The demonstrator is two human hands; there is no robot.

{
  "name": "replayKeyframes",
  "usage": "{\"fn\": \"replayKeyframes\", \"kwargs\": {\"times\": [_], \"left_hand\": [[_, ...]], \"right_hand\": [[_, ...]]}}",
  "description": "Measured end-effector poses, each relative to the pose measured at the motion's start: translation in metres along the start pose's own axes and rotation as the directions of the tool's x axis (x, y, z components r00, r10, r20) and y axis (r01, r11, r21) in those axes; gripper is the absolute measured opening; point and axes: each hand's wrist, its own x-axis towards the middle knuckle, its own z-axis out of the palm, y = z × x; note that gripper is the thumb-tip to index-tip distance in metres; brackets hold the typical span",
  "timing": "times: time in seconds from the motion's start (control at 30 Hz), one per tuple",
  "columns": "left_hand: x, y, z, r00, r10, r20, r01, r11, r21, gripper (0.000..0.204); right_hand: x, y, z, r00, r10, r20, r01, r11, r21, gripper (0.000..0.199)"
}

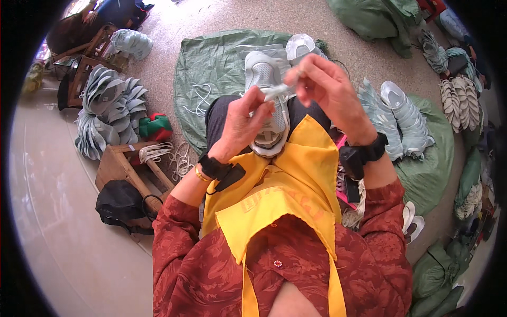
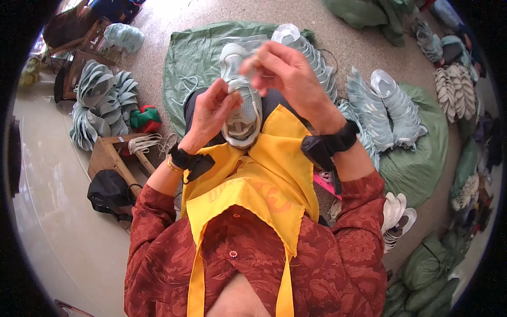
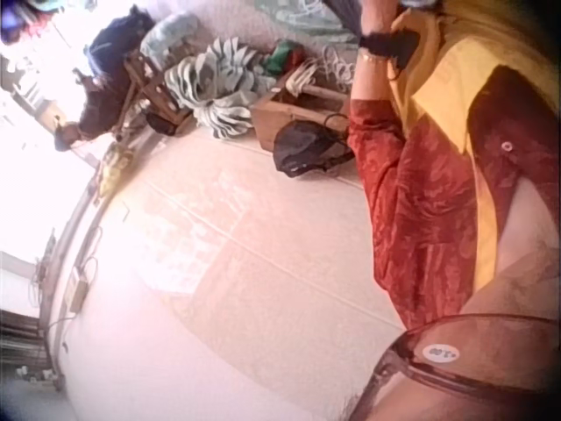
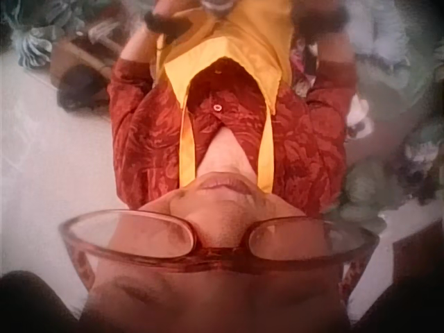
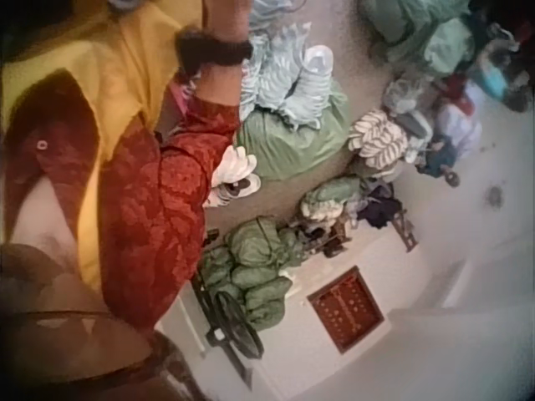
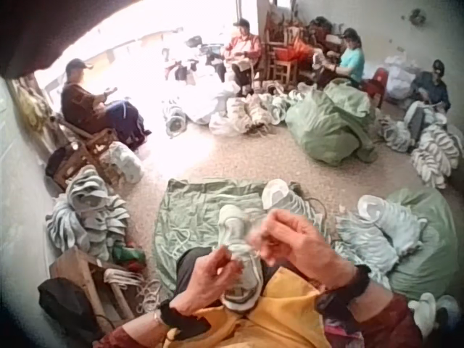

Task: Lacing a white athletic shoe in a shoe manufacturing facility.

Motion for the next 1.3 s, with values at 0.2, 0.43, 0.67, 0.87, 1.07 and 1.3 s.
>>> {"fn": "replayKeyframes", "kwargs": {"times": [0.2, 0.43, 0.67, 0.87, 1.07, 1.3], "left_hand": [[-0.023, -0.003, -0.065, 0.974, -0.008, -0.228, -0.043, 0.975, -0.218, 0.014], [-0.100, -0.023, -0.203, 0.800, -0.166, -0.576, 0.059, 0.978, -0.200, 0.022], [-0.106, -0.048, -0.189, 0.905, -0.187, -0.381, 0.304, 0.913, 0.272, 0.012], [-0.046, 0.005, -0.092, 0.973, 0.125, -0.194, -0.009, 0.861, 0.509, 0.023], [-0.011, 0.013, -0.040, 0.989, 0.149, 0.022, -0.142, 0.878, 0.457, 0.018], [0.005, -0.021, -0.040, 0.998, -0.024, 0.055, 0.022, 0.999, 0.047, 0.009]], "right_hand": [[-0.061, 0.044, -0.091, 0.963, 0.196, -0.183, -0.213, 0.974, -0.078, 0.023], [-0.155, 0.042, -0.231, 0.872, 0.203, -0.445, -0.112, 0.969, 0.221, 0.019], [-0.183, 0.067, -0.262, 0.805, 0.160, -0.571, -0.214, 0.976, -0.028, 0.012], [-0.093, 0.068, -0.119, 0.922, -0.005, -0.388, -0.249, 0.761, -0.600, 0.011], [-0.013, 0.069, -0.027, 0.978, -0.196, -0.075, 0.070, 0.644, -0.762, 0.015], [0.018, 0.079, -0.025, 0.977, -0.206, 0.047, 0.159, 0.571, -0.806, 0.010]]}}
